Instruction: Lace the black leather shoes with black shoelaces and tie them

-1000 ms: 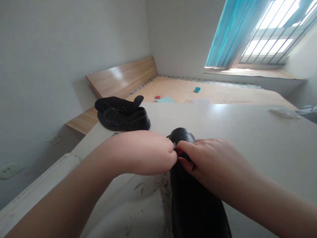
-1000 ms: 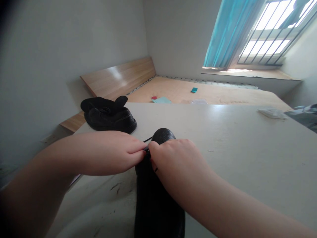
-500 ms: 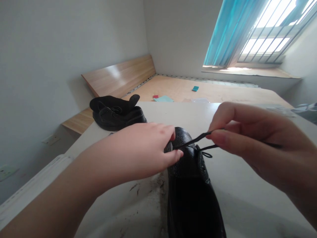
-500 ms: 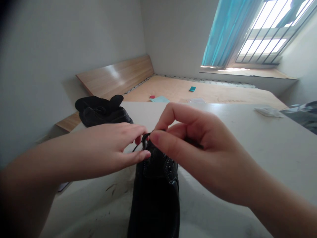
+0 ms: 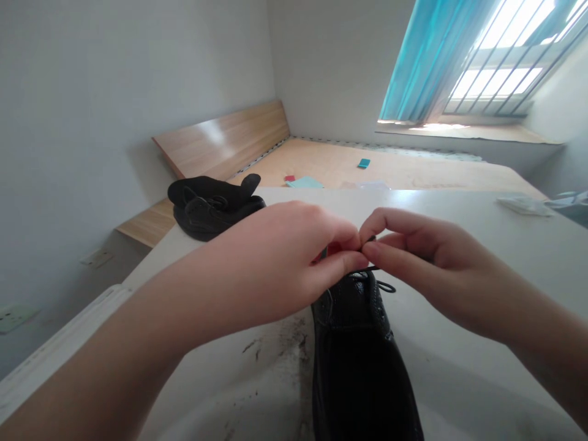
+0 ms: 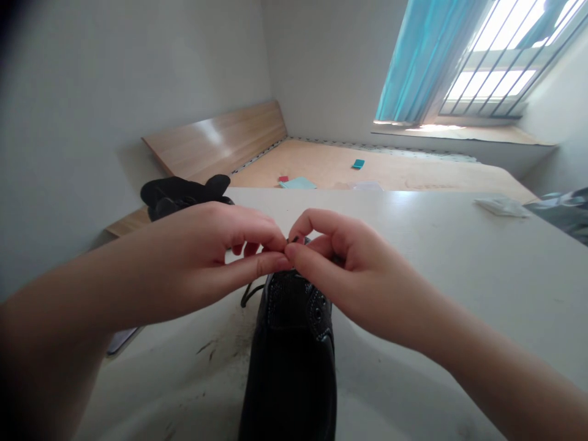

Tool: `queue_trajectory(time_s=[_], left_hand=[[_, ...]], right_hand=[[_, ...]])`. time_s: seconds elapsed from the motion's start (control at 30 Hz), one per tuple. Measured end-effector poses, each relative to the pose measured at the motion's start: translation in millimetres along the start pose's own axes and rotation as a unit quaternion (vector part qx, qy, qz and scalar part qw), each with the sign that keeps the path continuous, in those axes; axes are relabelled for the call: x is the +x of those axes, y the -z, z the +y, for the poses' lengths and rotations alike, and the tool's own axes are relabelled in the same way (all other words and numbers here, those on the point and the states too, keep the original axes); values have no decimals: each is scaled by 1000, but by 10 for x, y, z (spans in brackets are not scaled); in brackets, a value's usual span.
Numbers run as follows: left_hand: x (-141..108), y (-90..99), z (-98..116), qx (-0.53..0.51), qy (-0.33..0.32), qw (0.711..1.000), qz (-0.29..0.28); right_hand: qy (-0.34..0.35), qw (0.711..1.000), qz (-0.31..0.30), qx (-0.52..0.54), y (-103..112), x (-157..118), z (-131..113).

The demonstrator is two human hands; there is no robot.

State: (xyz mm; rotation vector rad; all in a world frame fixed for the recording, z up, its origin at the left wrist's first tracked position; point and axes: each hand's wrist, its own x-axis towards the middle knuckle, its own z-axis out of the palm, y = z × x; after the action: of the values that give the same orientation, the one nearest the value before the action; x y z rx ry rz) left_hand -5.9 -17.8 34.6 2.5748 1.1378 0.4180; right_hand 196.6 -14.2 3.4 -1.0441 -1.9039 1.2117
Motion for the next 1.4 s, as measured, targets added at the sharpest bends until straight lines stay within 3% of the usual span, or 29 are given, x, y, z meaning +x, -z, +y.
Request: queue_trajectory(time_s=[0.17, 0.27, 0.4, 0.57, 0.73, 0.93, 1.23, 1.4], left_hand=[[19, 63, 67, 4, 36, 999, 38], [28, 78, 94, -23, 75, 996, 35], [32, 67, 91, -56, 78, 994, 46], [31, 101, 130, -18, 79, 996, 41], [22, 59, 157, -30, 49, 995, 82], [68, 39, 188, -45, 37, 998, 11], [49, 33, 194, -40, 20, 998, 46], [53, 2, 193, -34, -40, 998, 26]], right_hand=[[-34, 988, -50, 143, 60, 16, 57], [-36, 993, -28, 105, -1, 21, 53], [9, 999, 25, 38, -103, 8, 38], [4, 999, -26, 48, -23, 19, 91], [-28, 994, -16, 107, -3, 22, 102], [-42, 992, -51, 109, -70, -49, 75], [-44, 973, -40, 225, -138, -29, 55], [-55, 988, -31, 143, -132, 33, -25]])
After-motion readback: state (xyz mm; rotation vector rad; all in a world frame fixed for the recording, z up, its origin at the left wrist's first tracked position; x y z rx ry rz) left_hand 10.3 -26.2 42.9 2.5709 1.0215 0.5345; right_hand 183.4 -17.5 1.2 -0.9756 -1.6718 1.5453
